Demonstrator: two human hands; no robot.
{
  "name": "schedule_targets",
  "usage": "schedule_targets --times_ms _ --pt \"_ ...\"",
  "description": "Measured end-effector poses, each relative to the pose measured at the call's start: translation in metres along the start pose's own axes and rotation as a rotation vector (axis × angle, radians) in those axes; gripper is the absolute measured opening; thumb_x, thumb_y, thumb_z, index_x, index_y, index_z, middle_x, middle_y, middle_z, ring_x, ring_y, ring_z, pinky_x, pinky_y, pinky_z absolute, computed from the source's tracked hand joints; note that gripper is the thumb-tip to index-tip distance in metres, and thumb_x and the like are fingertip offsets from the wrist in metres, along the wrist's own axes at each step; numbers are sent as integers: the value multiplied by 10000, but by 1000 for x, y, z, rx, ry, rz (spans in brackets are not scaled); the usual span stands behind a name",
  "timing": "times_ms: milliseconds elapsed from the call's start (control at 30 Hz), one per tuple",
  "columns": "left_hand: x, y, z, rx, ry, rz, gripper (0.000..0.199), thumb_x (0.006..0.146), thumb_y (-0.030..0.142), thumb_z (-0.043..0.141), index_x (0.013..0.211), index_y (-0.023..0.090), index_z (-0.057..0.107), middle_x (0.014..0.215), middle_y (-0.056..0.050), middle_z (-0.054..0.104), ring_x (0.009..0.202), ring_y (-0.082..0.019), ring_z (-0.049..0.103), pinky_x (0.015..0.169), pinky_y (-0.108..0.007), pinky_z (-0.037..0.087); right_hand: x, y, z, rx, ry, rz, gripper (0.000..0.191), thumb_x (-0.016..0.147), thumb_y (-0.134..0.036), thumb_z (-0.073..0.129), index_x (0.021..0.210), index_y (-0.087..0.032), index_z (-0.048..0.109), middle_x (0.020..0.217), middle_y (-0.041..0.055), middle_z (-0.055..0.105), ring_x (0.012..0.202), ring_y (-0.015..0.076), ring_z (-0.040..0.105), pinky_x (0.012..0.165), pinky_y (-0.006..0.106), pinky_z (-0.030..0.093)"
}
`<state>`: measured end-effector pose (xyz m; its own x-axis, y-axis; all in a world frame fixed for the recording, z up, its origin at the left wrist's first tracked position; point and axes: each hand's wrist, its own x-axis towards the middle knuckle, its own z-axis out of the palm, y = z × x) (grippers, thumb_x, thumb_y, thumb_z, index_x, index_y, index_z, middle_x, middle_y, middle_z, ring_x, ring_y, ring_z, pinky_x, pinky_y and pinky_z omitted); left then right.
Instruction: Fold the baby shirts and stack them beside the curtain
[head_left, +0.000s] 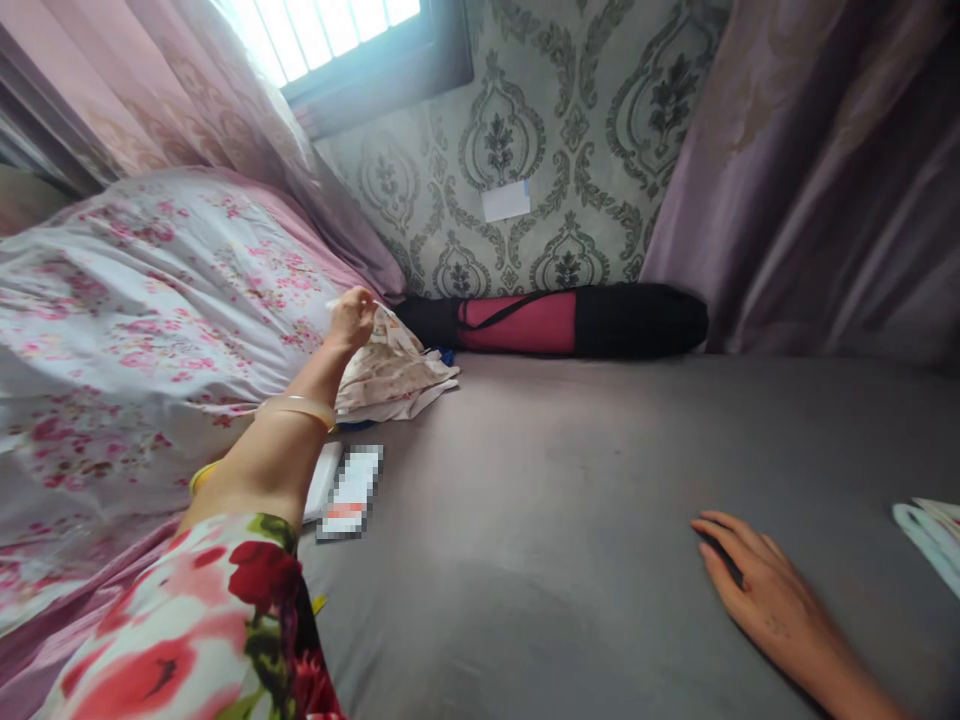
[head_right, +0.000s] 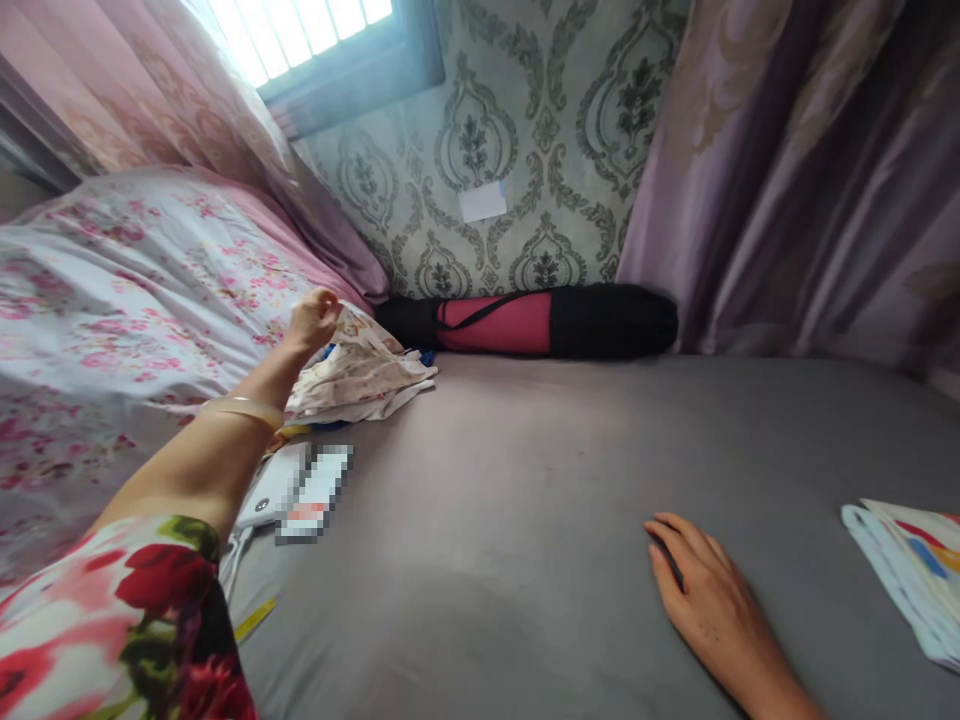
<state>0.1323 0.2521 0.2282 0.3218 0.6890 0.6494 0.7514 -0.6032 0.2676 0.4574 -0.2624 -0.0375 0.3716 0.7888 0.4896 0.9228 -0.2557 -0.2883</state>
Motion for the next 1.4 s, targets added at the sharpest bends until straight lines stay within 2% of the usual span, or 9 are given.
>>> schedule_targets --times_ms 200,500,633,767,900,1033,1100,1233,1400 --pt "13 59 3 -384 46 399 105 776 260 560 833 172 568 1072 -96 623 996 -188 561 931 -337 451 1 -5 -2 -1 -12 23 371 943 -390 386 1113 -186 646 1177 109 634 1061 271 602 937 444 484" --pt "-23 156 -21 -1112 -256 296 270 816 384 564 649 181 502 840 -58 647 781 -147 625 712 -276 523 14 -16 -14 154 -86 92 338 915 -370 417 1063 -202 670 1144 112 665 1054 272 622 946 467 490" --pt "-43 192 -35 -1272 -369 227 385 856 486 539 626 194 435 662 -11 530 631 -122 578 576 -245 495 47 -39 -34 335 -123 132 316 919 -363 427 1086 -221 655 1147 98 675 1084 253 628 948 426 500" --pt "-56 217 -50 -1396 -519 212 431 919 482 441 604 201 355 578 33 325 485 -85 456 499 -223 423 90 -75 -57 455 -55 177 314 905 -390 475 1125 -238 640 1186 84 661 1032 253 648 789 383 562" --pt "-68 234 -69 -1434 -580 251 466 989 469 283 616 197 346 609 24 278 513 -93 472 555 -245 433 115 -117 -72 622 41 106 402 860 -421 584 1226 -254 572 1272 81 611 1130 248 606 950 419 509" --pt "-77 247 -86 -1455 -616 326 470 964 527 381 628 200 352 607 27 291 533 -99 459 568 -251 427 120 -159 -68 794 -17 2 597 798 -396 683 1338 -261 465 1323 82 579 1197 238 563 1020 422 459" --pt "-80 249 -90 -1512 -668 433 470 937 516 455 609 197 348 582 34 288 497 -81 399 525 -227 385 122 -171 -61 847 -36 -16 535 800 -353 677 1293 -234 509 1251 79 624 1132 230 597 995 403 467" --pt "-82 237 -92 -1551 -667 503 467 862 504 579 586 194 364 551 41 296 472 -71 340 485 -219 338 130 -167 -59 969 -128 24 247 898 -366 545 1027 -189 658 968 48 707 921 201 652 867 347 505" --pt "-90 206 -86 -1470 -569 366 352 767 420 726 671 181 488 624 27 443 540 -77 413 509 -226 370 137 -138 -118 974 -85 134 305 858 -413 575 1027 -181 680 877 36 701 805 197 642 691 291 514"
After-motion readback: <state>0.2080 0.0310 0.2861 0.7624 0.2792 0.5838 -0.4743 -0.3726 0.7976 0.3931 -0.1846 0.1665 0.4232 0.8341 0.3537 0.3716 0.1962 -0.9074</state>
